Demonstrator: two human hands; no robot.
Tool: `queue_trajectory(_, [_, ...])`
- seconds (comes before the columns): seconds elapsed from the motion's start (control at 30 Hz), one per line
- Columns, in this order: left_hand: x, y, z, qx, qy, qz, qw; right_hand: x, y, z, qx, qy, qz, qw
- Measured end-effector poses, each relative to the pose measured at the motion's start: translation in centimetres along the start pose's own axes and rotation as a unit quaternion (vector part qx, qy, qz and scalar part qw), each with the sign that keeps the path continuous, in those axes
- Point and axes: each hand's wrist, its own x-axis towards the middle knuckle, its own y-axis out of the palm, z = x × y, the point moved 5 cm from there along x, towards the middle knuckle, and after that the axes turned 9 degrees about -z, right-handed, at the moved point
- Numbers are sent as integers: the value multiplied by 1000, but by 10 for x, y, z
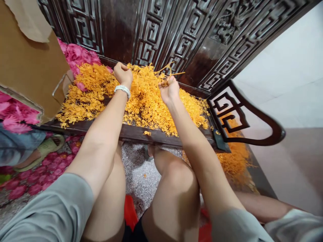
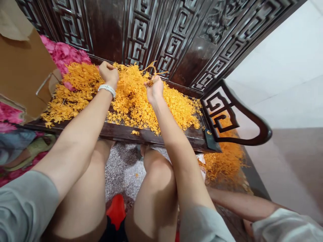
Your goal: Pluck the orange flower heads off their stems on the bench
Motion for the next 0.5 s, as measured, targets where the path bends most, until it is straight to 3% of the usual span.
queue_trajectory(0.07, [6, -23, 11, 21, -35, -83, 996, 12, -15, 16, 14, -22, -15, 1000])
queue_trajectory(0.23, [10, -68, 53, 78, -80, -98, 989, 23, -70, 66, 51, -47, -70, 995])
queue_trajectory(0.3, [10, -77, 58, 100, -101, -65, 988, 19, -83, 76, 55, -35, -86, 994])
queue_trajectory(0.4, [11, -81, 24, 153, -37, -3, 988, 8, -81, 76, 37, -3, -88, 995])
queue_trajectory(0.5, [7, -76, -47, 164, 116, 24, 979, -3, -63, 71, 27, 21, -75, 997])
